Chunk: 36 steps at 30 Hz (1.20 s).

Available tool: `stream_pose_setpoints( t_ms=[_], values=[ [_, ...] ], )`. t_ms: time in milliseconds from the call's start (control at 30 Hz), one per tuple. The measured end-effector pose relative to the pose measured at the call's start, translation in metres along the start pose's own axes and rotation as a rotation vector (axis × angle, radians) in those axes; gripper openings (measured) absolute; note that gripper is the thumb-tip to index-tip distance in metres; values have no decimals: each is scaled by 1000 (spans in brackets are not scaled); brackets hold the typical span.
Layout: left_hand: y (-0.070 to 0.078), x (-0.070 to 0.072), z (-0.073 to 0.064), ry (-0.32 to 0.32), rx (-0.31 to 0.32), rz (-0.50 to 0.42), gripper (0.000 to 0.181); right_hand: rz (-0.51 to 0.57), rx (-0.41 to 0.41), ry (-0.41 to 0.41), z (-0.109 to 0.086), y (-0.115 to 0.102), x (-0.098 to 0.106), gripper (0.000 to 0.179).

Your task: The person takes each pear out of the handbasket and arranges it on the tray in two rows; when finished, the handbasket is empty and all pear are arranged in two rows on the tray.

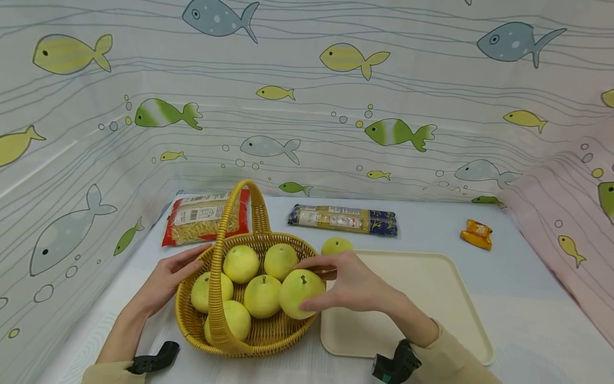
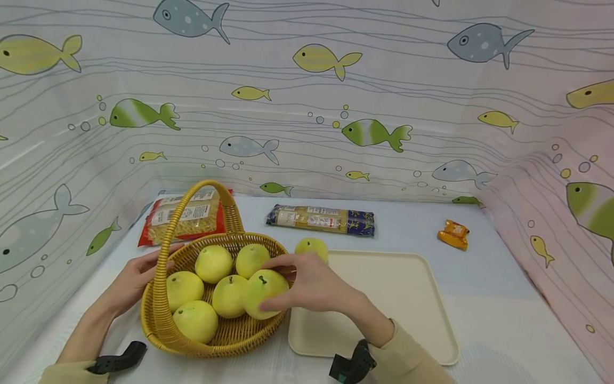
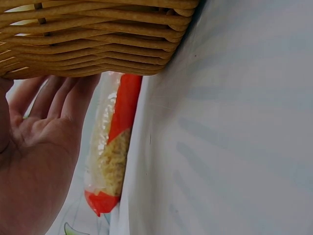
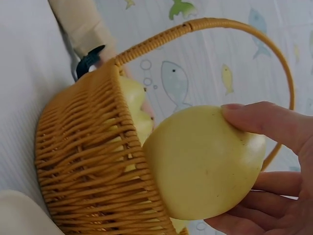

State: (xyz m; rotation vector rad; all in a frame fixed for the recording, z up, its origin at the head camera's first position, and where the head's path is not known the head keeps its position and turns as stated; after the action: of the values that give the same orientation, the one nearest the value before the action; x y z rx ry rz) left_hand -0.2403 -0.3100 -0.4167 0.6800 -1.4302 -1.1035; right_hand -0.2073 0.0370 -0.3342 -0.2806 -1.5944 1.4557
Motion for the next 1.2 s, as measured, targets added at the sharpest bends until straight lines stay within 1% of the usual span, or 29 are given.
stream_pose_setpoints(
  t_ms=[200,400,500,700,800,933,1200],
  values=[
    [0,0,0,-3,8,4,49,-40,1,37,-3,-2,15,49],
    [-1,0,0,-2,12,0,48,-15,-42,62,-5,2,29,52],
    [-2,0,0,-2,14,-5,48,-14,-48,71,-6,3,35,53],
    [-5,2,1,4,27,1,48,-79,-45,102,-8,4,51,52],
    [-6,3,1,3,35,6,49,-97,-63,117,-10,5,59,54],
    [-6,2,1,2,40,13,50,-97,-83,127,-12,8,69,54],
    [-2,0,0,10,49,-4,49,-94,-117,158,-15,19,88,57]
  ],
)
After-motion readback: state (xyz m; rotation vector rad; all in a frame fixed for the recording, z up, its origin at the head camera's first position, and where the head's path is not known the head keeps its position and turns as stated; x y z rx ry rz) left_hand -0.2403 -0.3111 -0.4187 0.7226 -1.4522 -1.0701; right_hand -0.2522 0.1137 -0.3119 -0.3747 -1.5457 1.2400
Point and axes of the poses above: each hand's wrist, its own z-axis towards the middle knuckle, its own x-axis out of the back of the hand, y = z × x, the point moved 8 cm from there along z, towards the middle knuckle, and after that the axes turned 3 degrees about -x, right-handed, at the moved point
